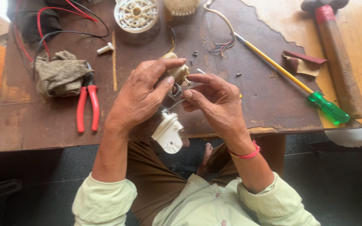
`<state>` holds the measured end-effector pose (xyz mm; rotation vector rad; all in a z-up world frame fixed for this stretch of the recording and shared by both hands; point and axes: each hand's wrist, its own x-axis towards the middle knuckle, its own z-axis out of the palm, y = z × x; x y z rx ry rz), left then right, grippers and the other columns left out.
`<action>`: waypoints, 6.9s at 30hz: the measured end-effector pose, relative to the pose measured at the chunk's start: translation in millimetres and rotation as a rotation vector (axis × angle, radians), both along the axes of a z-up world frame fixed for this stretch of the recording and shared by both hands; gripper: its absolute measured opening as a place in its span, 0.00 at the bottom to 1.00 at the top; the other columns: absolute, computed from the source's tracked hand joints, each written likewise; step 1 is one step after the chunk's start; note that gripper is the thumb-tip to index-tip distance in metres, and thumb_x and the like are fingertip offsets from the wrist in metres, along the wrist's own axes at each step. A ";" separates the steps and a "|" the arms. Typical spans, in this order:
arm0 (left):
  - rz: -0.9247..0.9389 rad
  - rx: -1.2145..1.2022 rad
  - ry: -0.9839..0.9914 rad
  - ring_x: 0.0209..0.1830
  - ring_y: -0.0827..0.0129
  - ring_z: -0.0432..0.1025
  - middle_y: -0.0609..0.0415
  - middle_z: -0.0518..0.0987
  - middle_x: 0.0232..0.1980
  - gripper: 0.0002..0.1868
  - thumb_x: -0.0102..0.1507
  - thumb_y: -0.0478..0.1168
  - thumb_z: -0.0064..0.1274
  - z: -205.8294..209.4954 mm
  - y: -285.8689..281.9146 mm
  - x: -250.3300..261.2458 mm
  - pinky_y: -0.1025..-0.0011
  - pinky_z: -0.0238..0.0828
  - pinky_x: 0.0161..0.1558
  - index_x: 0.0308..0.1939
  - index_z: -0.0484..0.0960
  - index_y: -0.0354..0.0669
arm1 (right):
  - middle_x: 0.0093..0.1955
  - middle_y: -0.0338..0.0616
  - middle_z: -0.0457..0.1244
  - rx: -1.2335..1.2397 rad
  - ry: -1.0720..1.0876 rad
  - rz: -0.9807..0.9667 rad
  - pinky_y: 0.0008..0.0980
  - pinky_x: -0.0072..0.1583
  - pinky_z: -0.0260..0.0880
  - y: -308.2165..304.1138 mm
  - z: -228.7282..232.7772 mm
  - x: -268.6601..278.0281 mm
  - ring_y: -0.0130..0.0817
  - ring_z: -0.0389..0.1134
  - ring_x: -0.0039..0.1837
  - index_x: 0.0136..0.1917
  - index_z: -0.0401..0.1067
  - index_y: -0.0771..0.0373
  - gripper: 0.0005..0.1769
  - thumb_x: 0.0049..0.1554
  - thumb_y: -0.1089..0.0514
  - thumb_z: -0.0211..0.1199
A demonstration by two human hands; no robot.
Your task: The person disassembles and reassembles a small electric motor, removing and inserting screws with a screwdriver and aligning the plastic casing components by hand.
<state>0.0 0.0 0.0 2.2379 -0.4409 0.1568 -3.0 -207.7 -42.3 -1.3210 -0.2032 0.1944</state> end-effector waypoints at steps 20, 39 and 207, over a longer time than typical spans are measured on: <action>0.027 0.038 -0.004 0.66 0.57 0.70 0.50 0.78 0.63 0.20 0.69 0.40 0.48 -3.8 -4.4 -0.7 0.58 0.63 0.68 0.66 0.77 0.55 | 0.44 0.49 0.71 0.045 -0.011 -0.089 0.27 0.44 0.79 -7.0 -14.4 10.7 0.29 0.74 0.43 0.64 0.71 0.73 0.21 0.59 0.64 0.68; 0.040 0.057 -0.058 0.66 0.59 0.69 0.62 0.79 0.67 0.14 0.69 0.38 0.50 -8.0 -9.7 2.3 0.58 0.62 0.66 0.57 0.82 0.55 | 0.38 0.42 0.71 -0.267 -0.039 -0.090 0.23 0.38 0.77 -5.6 8.2 20.5 0.23 0.73 0.38 0.62 0.76 0.65 0.18 0.58 0.63 0.68; 0.601 -1.036 -0.445 0.60 0.68 0.75 0.49 0.66 0.67 0.06 0.65 0.32 0.60 -43.8 -82.3 -29.8 0.69 0.78 0.61 0.46 0.86 0.44 | 0.63 0.50 0.69 -0.848 -1.022 -0.085 0.38 0.61 0.75 -3.6 70.2 -33.5 0.45 0.73 0.63 0.58 0.77 0.62 0.20 0.53 0.61 0.78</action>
